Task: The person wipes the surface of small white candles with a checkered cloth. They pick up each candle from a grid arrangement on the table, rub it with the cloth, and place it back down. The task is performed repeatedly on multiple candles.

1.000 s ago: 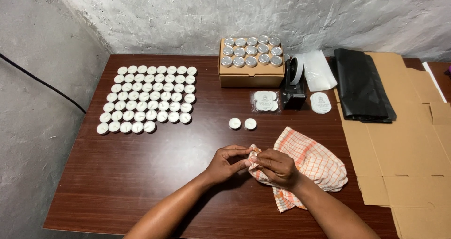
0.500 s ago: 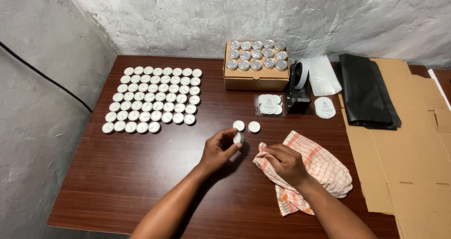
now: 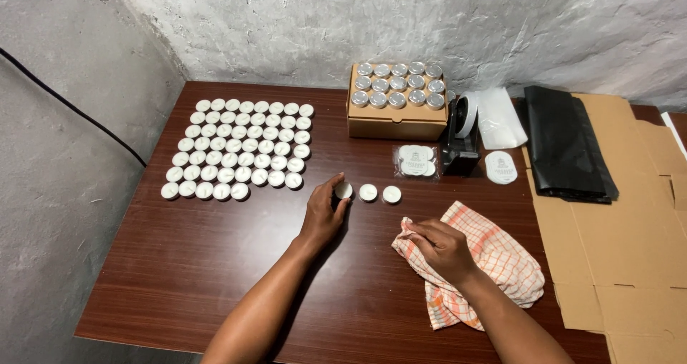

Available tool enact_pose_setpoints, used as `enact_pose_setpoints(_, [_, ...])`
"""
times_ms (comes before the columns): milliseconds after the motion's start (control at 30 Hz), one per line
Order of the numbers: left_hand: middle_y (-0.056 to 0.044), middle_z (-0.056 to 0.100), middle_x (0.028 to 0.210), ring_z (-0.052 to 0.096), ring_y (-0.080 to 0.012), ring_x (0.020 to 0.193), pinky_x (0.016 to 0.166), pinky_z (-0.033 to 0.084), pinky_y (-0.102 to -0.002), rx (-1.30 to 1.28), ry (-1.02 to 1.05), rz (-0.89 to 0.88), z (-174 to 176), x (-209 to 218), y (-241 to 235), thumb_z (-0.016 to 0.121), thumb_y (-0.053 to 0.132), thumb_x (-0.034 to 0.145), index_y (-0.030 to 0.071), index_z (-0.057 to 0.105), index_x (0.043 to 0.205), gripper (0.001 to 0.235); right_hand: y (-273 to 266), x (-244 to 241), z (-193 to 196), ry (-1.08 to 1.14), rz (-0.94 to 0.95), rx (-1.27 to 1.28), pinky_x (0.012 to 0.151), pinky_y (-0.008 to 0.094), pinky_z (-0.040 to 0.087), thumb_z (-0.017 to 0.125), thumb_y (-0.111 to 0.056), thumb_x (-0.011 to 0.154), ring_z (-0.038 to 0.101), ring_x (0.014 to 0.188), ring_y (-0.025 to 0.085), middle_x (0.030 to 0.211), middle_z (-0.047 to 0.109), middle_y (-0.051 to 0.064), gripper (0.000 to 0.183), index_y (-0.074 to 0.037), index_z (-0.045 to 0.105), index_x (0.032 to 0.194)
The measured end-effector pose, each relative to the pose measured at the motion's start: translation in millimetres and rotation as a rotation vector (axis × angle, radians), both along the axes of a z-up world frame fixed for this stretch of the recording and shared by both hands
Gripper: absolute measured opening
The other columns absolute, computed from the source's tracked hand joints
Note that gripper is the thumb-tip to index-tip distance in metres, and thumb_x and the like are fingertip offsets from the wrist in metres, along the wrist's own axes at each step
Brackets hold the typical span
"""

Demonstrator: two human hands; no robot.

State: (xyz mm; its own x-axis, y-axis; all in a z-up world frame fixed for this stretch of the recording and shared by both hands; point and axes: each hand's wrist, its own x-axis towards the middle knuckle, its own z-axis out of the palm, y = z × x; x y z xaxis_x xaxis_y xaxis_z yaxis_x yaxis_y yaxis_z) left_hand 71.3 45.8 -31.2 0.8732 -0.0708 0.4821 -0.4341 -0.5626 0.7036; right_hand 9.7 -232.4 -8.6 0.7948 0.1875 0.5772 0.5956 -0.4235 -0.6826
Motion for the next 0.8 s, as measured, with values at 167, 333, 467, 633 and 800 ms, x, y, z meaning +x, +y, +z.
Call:
enact_pose_setpoints(167, [-0.018, 0.07, 0.126, 0.064, -0.0393, 0.115, 0.098, 0.051, -0.051, 0.057, -0.001, 0.0, -8, 3, -1, 0.073, 0.005, 0.089, 0.003, 0.052, 0.146, 0.061, -1, 1, -4, -0.001, 0.01, -0.002, 0.063, 0.033, 0.061, 0.08, -0.009, 0.085, 0.079, 0.075, 0.025, 0.085, 0.08, 0.008, 0.02, -0.009, 0.083, 0.105])
enact_pose_setpoints(333, [-0.014, 0.068, 0.132, 0.063, -0.0342, 0.118, 0.097, 0.05, -0.047, 0.162, 0.052, 0.011, -14, 4, -1, 0.072, 0.013, 0.092, 0.006, 0.047, 0.151, 0.065, -2, 1, -7, -0.014, 0.015, 0.005, 0.064, 0.033, 0.061, 0.08, -0.01, 0.085, 0.078, 0.075, 0.025, 0.085, 0.08, 0.008, 0.019, -0.008, 0.083, 0.104])
enact_pose_setpoints(467, [-0.019, 0.065, 0.136, 0.062, -0.0375, 0.118, 0.098, 0.049, -0.049, 0.165, -0.016, 0.011, -7, 2, -3, 0.073, 0.012, 0.09, 0.003, 0.048, 0.148, 0.064, 1, -3, 2, -0.038, 0.006, -0.014, 0.064, 0.033, 0.061, 0.08, -0.01, 0.084, 0.079, 0.076, 0.025, 0.085, 0.08, 0.007, 0.018, -0.009, 0.083, 0.103])
enact_pose_setpoints(633, [-0.024, 0.054, 0.148, 0.049, -0.0388, 0.141, 0.113, 0.041, -0.05, 0.098, -0.119, -0.006, -10, 3, 7, 0.077, 0.006, 0.084, -0.001, 0.047, 0.145, 0.068, 3, -6, 16, -0.177, 0.138, -0.101, 0.082, 0.024, 0.065, 0.076, -0.001, 0.087, 0.079, 0.09, 0.017, 0.098, 0.08, 0.009, 0.022, -0.003, 0.077, 0.109])
enact_pose_setpoints(800, [-0.013, 0.063, 0.118, 0.064, -0.0327, 0.103, 0.08, 0.055, -0.045, 0.175, -0.108, 0.189, 8, -5, 36, 0.076, 0.02, 0.087, 0.01, 0.064, 0.132, 0.048, 4, -8, 13, -0.166, 0.031, -0.152, 0.073, 0.024, 0.064, 0.079, -0.007, 0.084, 0.078, 0.082, 0.015, 0.091, 0.08, 0.006, 0.017, -0.005, 0.08, 0.101])
